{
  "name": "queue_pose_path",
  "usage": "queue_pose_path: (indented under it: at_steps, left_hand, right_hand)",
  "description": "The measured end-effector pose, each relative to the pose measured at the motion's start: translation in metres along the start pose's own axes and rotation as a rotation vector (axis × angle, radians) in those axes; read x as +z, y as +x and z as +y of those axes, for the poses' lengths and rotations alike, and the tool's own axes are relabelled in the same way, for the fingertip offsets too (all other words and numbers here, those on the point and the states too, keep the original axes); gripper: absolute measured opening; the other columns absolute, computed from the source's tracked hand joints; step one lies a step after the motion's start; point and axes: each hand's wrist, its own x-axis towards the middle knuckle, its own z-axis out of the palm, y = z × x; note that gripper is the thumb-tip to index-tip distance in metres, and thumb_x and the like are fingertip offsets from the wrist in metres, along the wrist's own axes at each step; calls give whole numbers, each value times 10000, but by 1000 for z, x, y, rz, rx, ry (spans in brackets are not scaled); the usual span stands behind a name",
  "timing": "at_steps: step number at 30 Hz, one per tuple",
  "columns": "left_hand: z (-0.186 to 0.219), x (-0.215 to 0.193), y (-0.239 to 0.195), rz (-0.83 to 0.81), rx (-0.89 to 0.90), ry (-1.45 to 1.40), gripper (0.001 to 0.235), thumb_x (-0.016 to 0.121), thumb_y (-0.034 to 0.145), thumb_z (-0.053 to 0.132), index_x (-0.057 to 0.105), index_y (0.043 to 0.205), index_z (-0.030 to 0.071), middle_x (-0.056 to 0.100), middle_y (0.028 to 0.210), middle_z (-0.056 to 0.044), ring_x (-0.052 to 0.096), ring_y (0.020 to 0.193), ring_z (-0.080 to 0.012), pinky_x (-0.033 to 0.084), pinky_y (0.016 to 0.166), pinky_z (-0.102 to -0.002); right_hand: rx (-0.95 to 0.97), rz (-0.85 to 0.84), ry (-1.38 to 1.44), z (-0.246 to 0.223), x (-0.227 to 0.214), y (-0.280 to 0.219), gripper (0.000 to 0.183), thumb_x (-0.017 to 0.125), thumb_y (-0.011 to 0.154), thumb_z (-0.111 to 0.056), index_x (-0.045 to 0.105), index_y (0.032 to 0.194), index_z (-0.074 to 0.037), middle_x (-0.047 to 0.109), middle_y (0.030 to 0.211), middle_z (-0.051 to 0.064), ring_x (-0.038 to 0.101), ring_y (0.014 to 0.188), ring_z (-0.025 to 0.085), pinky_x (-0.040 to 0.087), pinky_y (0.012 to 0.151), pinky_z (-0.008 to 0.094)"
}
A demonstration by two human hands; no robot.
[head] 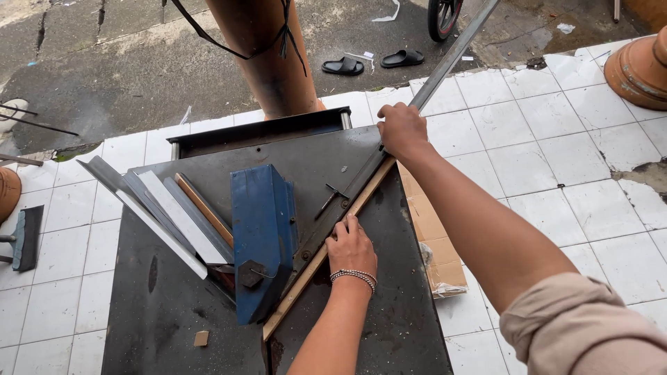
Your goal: Measuring wood strips with a ruler and cutting 45-degree angles using a manual miter trimmer.
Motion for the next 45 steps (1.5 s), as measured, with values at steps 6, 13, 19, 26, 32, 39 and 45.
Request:
queue_pose_path:
  at_steps: [6,13,19,26,32,39,45]
  left_hand:
    - [-21,4,-22,413,11,-97,479,567,752,21,441,1212,61,474,1000,-42,496,925,-188,442,739,-305]
    - [-19,51,-36,359,-181,-157,264,573,728,-27,540,948,114,540,726,-37,489,658,-204,478,529,-287]
    - [-19,-57,-136,29,214,-658,177,570,771,64,483,918,112,393,828,-105,494,497,-343,440,431,-450]
    - [-106,-95,-277,211,478,-739,347,550,806,57,506,1147,103,556,986,-98,532,692,-270,494,475,-399]
    - [-192,-78,-356,225,508,-684,377,572,766,-1,535,1129,97,576,997,-70,535,710,-240,486,531,-352]
    - [-234,-46,-423,116,383,-712,351,547,765,19,565,1094,138,614,989,-29,562,794,-232,484,608,-356]
    - [-209,-25,-426,137,502,-773,231,541,824,43,600,1033,123,617,951,-31,496,736,-232,458,597,-355]
  right_hand:
    - [493,158,993,-28,-72,-186,241,612,840,-258,610,726,-46,530,481,82,491,376,128,418,367,229]
    - [976,-45,1125,-44,-88,-346,302,534,871,-308,594,734,-45,367,539,40,271,459,115,205,404,240]
    - [1127,-20,1467,-72,-110,-381,345,485,867,-239,585,1158,-82,499,819,24,376,641,114,304,491,244]
    - [1129,158,1588,-117,-123,-408,395,498,780,-517,471,941,-156,189,558,-23,171,443,78,130,381,211]
    - [1092,-351,1625,-159,-100,-463,290,377,920,-245,556,1035,-47,133,533,-12,125,451,101,128,384,211]
    - [895,-169,959,-181,-87,-513,355,349,866,-227,651,1015,-114,676,863,15,527,835,113,345,807,285]
    - [-365,-92,188,-176,-40,-548,413,735,632,-411,606,996,-266,601,1029,-110,480,1036,134,299,779,384]
